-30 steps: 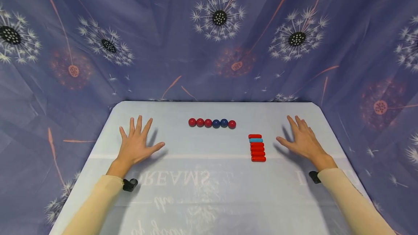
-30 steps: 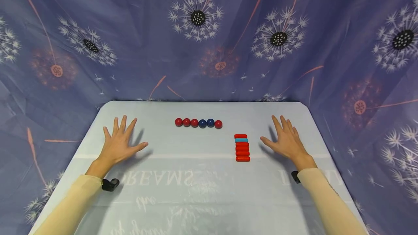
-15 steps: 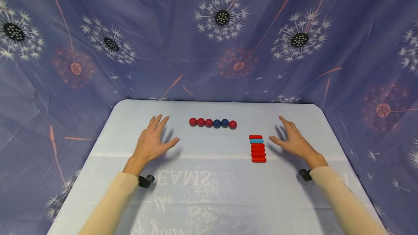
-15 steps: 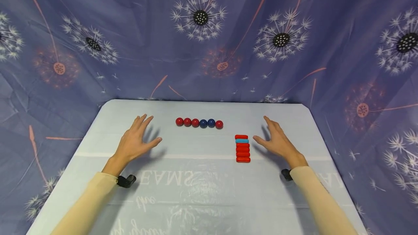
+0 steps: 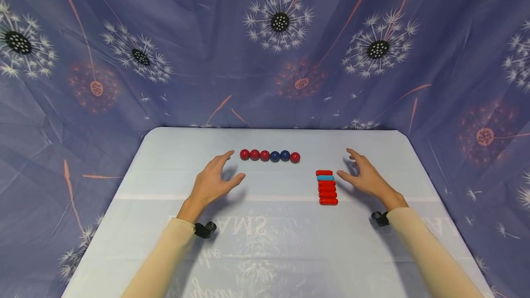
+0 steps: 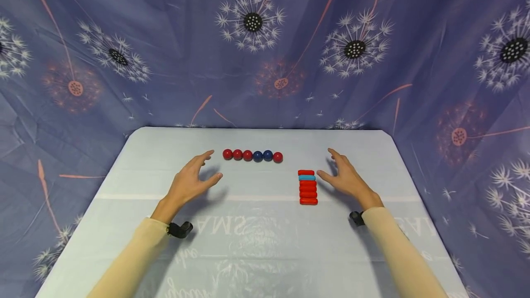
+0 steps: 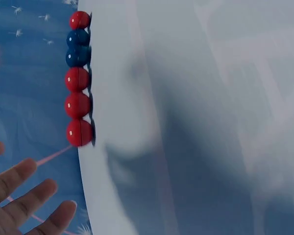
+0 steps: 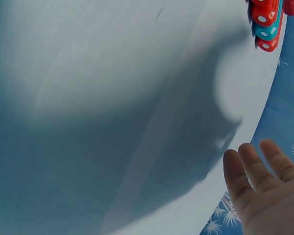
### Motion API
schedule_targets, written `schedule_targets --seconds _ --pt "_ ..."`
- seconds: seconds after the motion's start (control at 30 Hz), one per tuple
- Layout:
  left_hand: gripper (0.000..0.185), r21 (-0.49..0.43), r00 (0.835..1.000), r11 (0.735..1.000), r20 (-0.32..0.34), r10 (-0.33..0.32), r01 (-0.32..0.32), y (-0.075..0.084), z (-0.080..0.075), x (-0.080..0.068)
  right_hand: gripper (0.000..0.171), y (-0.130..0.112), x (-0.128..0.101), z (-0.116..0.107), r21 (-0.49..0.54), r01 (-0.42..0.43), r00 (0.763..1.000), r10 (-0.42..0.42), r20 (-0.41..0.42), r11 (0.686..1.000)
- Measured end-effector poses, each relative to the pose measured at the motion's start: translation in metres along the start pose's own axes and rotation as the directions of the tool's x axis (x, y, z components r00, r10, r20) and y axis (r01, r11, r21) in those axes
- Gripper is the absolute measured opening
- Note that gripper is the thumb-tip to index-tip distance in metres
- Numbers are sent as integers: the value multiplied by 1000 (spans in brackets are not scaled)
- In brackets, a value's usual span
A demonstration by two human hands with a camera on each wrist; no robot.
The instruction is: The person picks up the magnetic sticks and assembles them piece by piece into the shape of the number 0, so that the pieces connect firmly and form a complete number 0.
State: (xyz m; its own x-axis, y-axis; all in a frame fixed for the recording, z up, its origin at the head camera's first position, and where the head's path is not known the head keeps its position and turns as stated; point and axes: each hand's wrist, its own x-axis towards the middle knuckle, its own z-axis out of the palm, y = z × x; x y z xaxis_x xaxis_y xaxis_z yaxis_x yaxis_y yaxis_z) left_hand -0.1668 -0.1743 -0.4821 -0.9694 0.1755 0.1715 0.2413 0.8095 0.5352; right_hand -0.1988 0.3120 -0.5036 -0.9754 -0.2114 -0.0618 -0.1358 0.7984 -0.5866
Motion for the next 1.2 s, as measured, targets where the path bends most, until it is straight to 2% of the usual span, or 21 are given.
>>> schedule_targets --seconds 0.3,0.47,0.73,0.97,1.2 --pt "80 -73 999 997 21 29 -28 23 22 8 89 0 5 5 44 1 1000 -2 18 999" --pt "76 -92 997 994 45 68 -64 37 38 14 83 1 9 10 56 10 1000 -11 24 998" --pt "76 -127 987 989 125 97 -81 57 59 25 66 -1 13 15 93 38 999 -42 35 995" --pt "76 -132 979 986 161 122 -101 71 78 32 52 -2 13 21 101 26 998 -31 47 995" --pt "76 -123 964 984 219 150 -126 85 94 41 41 -3 17 25 117 44 997 -52 58 992"
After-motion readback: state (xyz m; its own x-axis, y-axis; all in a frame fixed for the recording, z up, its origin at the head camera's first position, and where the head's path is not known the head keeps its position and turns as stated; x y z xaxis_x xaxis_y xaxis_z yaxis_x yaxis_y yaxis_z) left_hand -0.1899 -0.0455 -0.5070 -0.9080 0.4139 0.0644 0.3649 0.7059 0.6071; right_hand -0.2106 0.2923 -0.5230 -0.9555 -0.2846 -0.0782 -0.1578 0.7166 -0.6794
